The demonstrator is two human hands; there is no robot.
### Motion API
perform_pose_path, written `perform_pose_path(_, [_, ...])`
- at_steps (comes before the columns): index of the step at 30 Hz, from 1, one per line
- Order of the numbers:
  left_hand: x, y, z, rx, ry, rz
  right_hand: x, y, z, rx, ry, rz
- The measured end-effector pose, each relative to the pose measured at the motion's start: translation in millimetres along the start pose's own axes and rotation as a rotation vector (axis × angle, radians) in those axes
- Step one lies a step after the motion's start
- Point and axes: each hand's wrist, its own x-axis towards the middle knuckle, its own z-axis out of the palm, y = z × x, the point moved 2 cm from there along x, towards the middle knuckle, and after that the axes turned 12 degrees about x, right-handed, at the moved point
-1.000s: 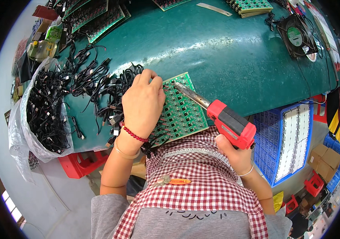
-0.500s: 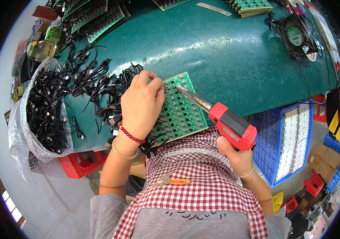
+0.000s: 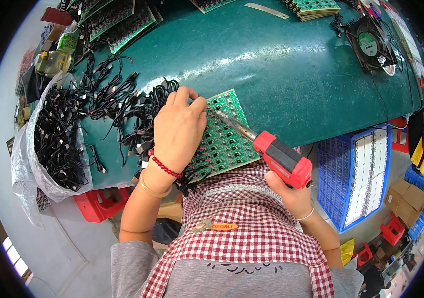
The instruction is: The person solders USB cables onto a circuit board using a soldering iron, repeatedly positioning the cable wires on the board by hand and applying the soldering iron to connect them.
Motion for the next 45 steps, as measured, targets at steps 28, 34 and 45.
perform_pose_path(28, [-6, -9, -38, 0.058, 0.099, -0.129, 6, -11, -4, 0.155, 0.061, -0.094])
perform_pose_path(34, [-60, -125, -69, 0.317, -0.095, -0.283, 8, -20, -4, 0.243, 0.092, -0.154])
perform_pose_path(45, [-93, -154, -31, 0.274, 0.022, -0.387, 10, -27, 1, 0.275, 0.078, -0.191])
